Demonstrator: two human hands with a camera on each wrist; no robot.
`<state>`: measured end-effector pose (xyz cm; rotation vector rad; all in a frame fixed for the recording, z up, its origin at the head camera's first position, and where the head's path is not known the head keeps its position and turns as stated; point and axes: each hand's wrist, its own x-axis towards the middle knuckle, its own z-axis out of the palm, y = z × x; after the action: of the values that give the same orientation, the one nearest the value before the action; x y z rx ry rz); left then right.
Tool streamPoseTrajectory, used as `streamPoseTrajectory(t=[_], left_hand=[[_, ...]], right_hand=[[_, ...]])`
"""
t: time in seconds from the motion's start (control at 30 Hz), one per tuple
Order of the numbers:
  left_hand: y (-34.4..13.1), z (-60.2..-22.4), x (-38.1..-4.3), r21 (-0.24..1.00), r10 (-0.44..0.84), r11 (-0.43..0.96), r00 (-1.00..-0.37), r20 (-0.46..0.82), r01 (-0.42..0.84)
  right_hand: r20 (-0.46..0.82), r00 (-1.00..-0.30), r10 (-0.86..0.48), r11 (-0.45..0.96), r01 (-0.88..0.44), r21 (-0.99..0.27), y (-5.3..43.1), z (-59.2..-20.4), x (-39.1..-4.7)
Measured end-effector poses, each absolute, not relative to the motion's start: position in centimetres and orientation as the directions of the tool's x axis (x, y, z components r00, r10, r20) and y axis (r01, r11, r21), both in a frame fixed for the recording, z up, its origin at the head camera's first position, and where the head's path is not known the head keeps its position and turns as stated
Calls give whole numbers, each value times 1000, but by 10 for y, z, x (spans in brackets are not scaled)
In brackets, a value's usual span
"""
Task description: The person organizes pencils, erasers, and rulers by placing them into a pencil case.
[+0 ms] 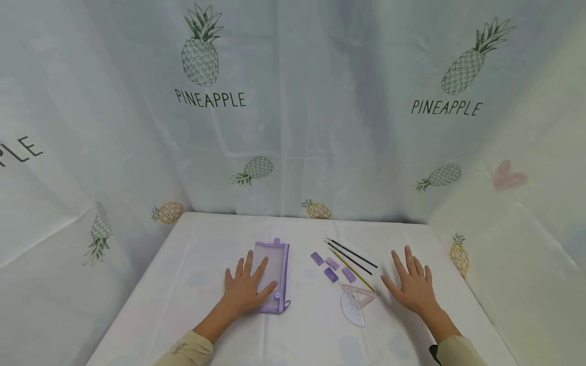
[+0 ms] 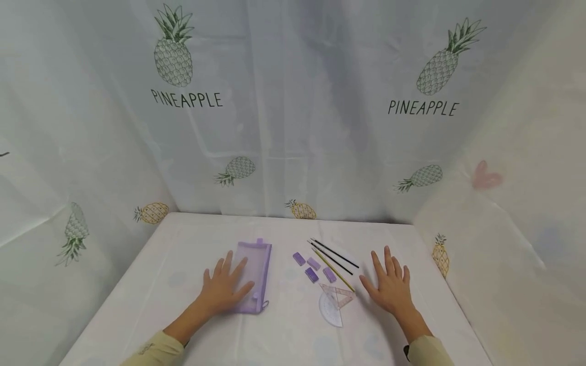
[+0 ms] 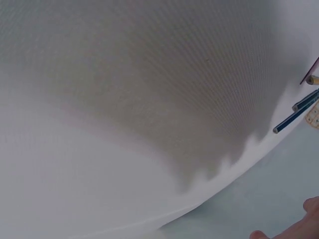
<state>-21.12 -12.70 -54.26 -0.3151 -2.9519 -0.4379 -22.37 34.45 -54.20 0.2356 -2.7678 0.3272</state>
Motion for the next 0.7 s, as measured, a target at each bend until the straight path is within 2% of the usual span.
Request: streamPoseTrajectory(t=[0.23,0.4,0.53,0.7], left_hand=[[-92,-536,-203,273,184,939,-977,111,208],[-75,-540,-198,213,159,964,-987,29,162],[-69,-546,-196,197,131,972,-991,-6,128],[-67,-547,-194,191,98,977,-995,-27,91]], right_hand=[[329,-937,-117,965,-186,-186,342,-545,-232],[340,-932,-122,958,-200,-204,343,-548,-244],[343,-931,-127,946,-217,-239,346,-548,-255],[288,-955,-71,925,-172,-340,350,-549,-269]])
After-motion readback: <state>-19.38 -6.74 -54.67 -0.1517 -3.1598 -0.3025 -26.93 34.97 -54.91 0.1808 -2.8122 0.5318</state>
